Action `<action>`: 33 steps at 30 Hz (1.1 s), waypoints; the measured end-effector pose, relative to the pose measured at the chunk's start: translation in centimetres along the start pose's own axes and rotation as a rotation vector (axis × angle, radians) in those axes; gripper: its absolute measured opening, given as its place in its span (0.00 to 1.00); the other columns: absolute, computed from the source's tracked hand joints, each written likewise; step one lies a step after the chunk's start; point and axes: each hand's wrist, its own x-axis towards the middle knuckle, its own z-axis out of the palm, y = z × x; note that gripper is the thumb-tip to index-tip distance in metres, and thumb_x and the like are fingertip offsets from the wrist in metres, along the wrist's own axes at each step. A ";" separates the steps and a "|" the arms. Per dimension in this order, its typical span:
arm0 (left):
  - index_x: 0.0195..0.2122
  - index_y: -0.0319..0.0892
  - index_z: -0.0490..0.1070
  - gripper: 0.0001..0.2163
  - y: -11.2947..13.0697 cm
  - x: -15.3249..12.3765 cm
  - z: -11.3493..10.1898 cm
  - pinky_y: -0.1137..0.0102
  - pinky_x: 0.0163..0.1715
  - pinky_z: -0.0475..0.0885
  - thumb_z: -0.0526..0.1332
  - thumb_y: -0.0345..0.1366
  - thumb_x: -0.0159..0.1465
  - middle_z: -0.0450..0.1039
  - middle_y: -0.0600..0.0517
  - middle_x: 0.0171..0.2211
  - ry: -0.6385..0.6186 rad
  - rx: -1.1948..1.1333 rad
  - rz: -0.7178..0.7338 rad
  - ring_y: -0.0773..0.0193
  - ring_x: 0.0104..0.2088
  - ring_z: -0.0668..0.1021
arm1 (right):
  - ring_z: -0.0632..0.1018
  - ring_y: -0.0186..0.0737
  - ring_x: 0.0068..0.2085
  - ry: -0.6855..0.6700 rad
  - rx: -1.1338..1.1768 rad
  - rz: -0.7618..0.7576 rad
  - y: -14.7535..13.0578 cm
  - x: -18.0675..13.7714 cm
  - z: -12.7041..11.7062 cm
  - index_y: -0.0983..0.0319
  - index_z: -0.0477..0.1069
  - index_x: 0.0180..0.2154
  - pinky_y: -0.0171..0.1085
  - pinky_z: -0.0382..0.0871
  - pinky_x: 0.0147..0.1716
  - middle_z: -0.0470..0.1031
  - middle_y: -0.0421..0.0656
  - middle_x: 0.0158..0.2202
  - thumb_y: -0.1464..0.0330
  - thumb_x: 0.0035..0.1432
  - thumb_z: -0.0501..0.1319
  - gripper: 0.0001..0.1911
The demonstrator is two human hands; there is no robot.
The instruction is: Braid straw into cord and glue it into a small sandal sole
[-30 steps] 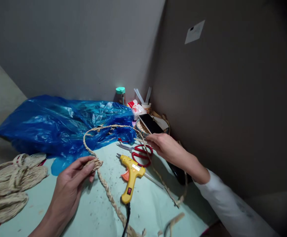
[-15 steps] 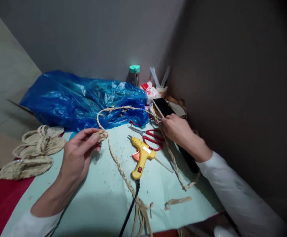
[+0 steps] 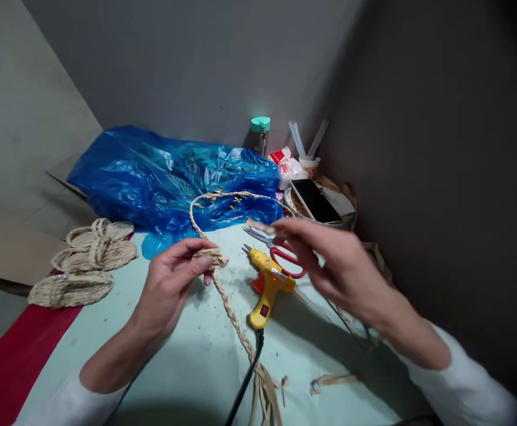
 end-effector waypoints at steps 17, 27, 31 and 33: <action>0.29 0.46 0.80 0.03 -0.2 -2.1 1.8 0.72 0.30 0.74 0.68 0.31 0.54 0.77 0.52 0.31 0.024 0.289 0.150 0.63 0.32 0.77 | 0.71 0.40 0.30 -0.001 -0.073 -0.153 -1.6 -1.6 3.1 0.73 0.75 0.43 0.39 0.59 0.28 0.74 0.48 0.29 0.77 0.64 0.55 0.12; 0.33 0.50 0.83 0.08 -0.4 -2.2 1.9 0.69 0.38 0.77 0.71 0.31 0.53 0.80 0.53 0.34 0.118 0.370 0.156 0.60 0.35 0.80 | 0.65 0.35 0.25 -0.013 -0.138 -0.155 -2.1 -2.3 4.0 0.69 0.74 0.50 0.38 0.50 0.23 0.68 0.39 0.24 0.78 0.60 0.59 0.16; 0.31 0.53 0.83 0.08 -0.6 -2.0 1.6 0.71 0.36 0.75 0.70 0.29 0.55 0.80 0.55 0.30 0.035 0.390 0.250 0.62 0.34 0.79 | 0.65 0.35 0.25 0.009 -0.139 -0.164 -2.0 -2.4 4.3 0.69 0.73 0.51 0.38 0.52 0.22 0.67 0.38 0.23 0.78 0.61 0.58 0.16; 0.31 0.54 0.83 0.10 -0.7 -1.8 1.3 0.72 0.35 0.74 0.69 0.28 0.56 0.80 0.56 0.30 0.000 0.404 0.269 0.64 0.34 0.79 | 0.65 0.34 0.25 0.012 -0.151 -0.165 -2.0 -2.4 4.3 0.68 0.72 0.51 0.38 0.53 0.23 0.68 0.38 0.23 0.78 0.62 0.59 0.15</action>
